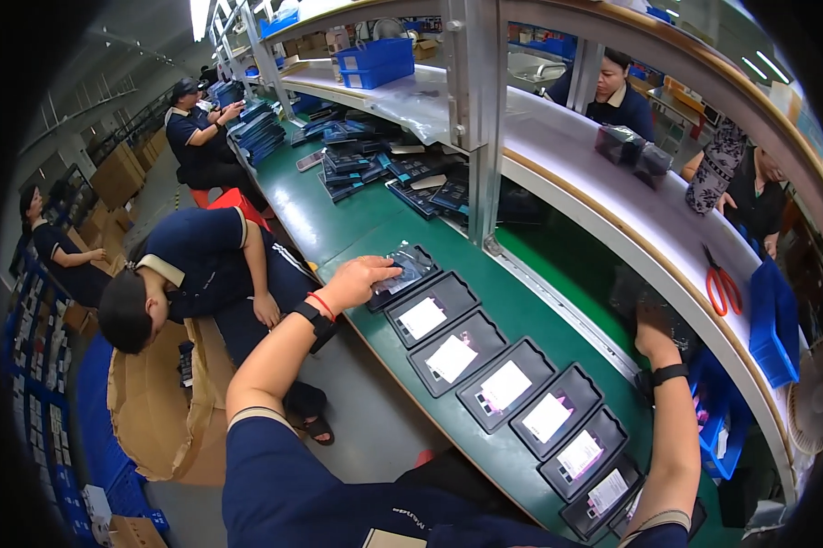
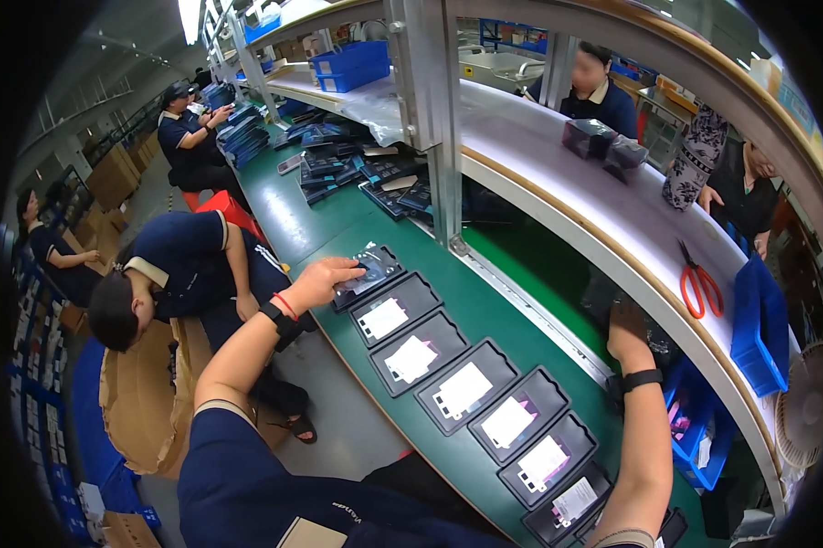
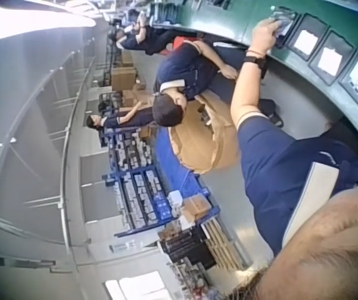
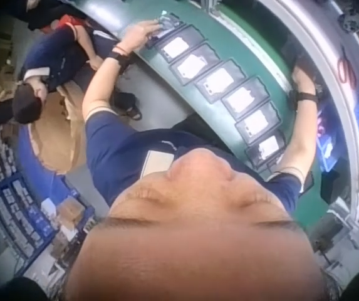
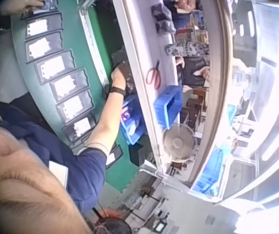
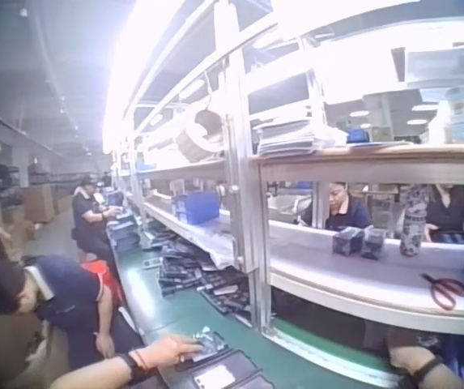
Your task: Placing pink components into black plastic trays and then sliding them into protective bags on a factory assembly line.
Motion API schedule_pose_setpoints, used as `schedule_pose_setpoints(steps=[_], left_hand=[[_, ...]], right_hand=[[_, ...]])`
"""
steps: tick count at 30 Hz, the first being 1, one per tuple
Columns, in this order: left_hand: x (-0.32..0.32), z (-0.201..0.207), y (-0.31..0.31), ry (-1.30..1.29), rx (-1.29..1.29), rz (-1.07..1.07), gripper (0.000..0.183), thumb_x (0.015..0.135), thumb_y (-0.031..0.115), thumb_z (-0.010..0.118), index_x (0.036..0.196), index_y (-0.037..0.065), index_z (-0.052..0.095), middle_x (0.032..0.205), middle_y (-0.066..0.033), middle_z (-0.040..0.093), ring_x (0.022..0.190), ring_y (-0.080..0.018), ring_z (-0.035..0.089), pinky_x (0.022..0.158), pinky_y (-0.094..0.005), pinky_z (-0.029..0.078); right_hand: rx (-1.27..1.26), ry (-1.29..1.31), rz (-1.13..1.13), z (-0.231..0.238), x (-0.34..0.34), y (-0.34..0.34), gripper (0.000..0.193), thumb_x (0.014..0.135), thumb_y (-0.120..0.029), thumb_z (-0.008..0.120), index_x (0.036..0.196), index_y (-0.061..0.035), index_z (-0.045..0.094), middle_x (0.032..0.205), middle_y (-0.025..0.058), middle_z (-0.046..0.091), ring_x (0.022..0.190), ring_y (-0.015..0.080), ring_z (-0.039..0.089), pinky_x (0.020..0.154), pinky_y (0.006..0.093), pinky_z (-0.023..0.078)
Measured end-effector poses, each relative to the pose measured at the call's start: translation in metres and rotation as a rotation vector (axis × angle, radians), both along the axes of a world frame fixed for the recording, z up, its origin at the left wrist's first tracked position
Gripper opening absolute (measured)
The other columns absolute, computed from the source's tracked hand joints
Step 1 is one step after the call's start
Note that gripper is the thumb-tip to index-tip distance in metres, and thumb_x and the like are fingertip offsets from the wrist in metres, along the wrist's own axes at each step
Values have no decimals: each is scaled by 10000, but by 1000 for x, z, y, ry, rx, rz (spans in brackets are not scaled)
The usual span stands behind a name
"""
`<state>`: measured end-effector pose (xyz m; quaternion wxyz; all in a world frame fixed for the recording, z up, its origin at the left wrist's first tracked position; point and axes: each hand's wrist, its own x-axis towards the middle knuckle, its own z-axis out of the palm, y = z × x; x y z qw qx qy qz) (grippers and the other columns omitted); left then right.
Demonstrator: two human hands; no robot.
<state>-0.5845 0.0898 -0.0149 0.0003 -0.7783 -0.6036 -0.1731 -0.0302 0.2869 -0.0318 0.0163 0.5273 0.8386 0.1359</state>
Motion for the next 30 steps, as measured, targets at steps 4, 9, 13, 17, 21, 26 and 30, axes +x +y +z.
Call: schedule_pose_setpoints(steps=[4,9,13,17,21,26,30], left_hand=[[-8,-19,0,29,-65,-55,608,697,252,701,1270,155,523,1377,-140,422,1281,-345,371,1038,-376,356],[14,-13,-12,178,-211,-50,735,818,598,492,1380,140,374,1479,-138,245,1365,-344,211,1055,-609,145],[17,-21,-14,115,-222,-68,754,829,612,458,1403,140,333,1483,-139,235,1375,-328,194,1072,-605,35],[22,-28,-5,38,-217,-120,606,909,469,402,1404,127,328,1470,-154,261,1379,-319,189,1086,-570,37],[21,-19,-7,-104,-281,-93,484,952,341,350,1391,139,370,1469,-134,281,1387,-291,182,1099,-511,69],[17,-15,-9,-156,-301,-66,466,941,336,380,1357,132,421,1460,-126,305,1374,-311,219,1090,-508,99],[25,5,4,-121,-395,39,449,892,360,487,1262,108,525,1402,-150,395,1338,-337,293,1083,-520,140]], right_hand=[[-206,4,-57,75,-62,-58,367,741,31,503,1107,15,536,1004,216,616,895,376,611,769,437,509],[207,372,547,79,-174,-140,197,694,-10,537,888,24,546,789,155,602,719,282,617,613,372,522],[202,287,481,40,-284,-181,291,785,-120,515,1027,16,600,918,121,647,837,239,641,673,349,497],[28,200,372,21,-345,-195,162,759,-137,559,840,-35,653,855,107,640,766,233,624,609,342,471],[-186,272,443,-3,-366,-199,355,804,-344,582,899,-21,694,1007,214,647,953,322,624,764,411,466],[-572,388,531,34,-334,-189,399,788,-394,617,843,-4,678,905,206,647,848,347,627,770,429,467],[-257,571,472,53,-242,-138,282,692,-223,677,851,4,626,864,161,640,817,350,623,729,418,505]])
